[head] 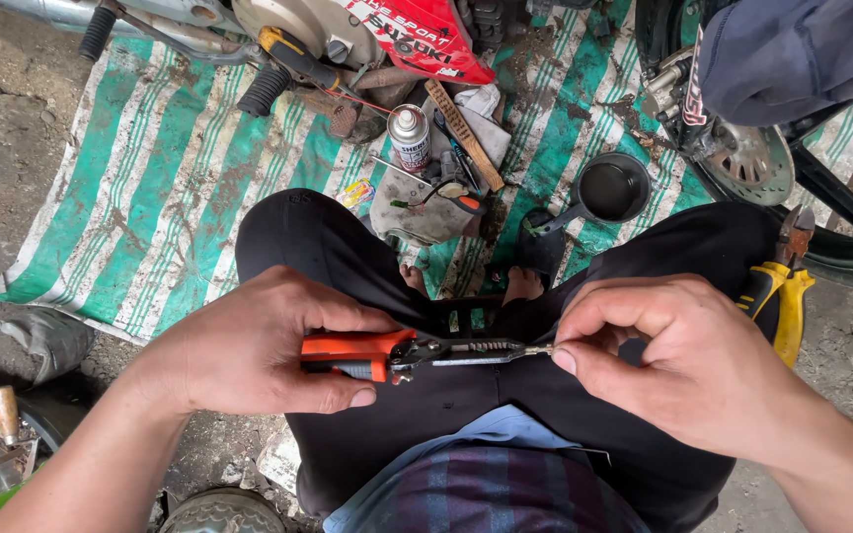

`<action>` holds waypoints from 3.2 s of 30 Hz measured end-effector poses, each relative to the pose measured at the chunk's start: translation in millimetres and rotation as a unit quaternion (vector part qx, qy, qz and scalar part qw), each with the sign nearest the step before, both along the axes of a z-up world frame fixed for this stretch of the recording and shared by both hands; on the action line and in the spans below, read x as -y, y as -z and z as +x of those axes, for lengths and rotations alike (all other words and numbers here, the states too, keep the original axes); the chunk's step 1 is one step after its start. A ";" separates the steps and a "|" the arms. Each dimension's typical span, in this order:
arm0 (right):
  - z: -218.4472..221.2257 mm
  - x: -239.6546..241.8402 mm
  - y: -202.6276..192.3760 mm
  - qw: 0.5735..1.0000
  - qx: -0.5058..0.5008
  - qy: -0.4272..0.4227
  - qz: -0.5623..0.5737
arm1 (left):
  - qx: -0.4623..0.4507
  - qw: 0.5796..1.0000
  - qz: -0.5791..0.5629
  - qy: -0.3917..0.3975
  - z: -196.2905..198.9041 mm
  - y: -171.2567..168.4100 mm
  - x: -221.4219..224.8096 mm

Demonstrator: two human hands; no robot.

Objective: Repairing motorcycle electrical wiring by stripping and connecting wires using hand tools

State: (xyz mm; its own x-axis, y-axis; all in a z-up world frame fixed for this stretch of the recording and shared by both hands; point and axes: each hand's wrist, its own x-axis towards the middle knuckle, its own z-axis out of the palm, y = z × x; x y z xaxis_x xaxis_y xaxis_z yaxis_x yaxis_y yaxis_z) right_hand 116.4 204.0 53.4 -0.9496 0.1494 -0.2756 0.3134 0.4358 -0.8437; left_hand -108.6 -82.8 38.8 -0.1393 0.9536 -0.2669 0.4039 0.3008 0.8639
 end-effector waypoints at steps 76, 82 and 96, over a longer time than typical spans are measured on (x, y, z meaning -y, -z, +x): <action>-82.2 18.2 74.5 0.890 0.165 0.095 -0.414 | 0.299 0.798 0.252 -0.457 31.3 89.0 -111.5; -94.3 18.9 84.8 0.900 0.159 0.122 -0.388 | 0.348 0.738 0.217 -0.536 42.7 87.1 -145.3; -58.9 -20.0 18.2 0.991 0.015 0.108 -0.081 | 0.421 0.615 0.453 -0.489 29.5 52.6 -179.8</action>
State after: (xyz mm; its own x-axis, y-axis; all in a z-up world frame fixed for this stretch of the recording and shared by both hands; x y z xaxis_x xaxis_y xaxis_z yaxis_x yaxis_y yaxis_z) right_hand 57.5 224.0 35.2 -0.8915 0.2998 -0.3395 0.4099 0.2152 -0.8864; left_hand -79.1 97.0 -13.8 -0.9405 0.3350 -0.0574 -0.2933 -0.7147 0.6349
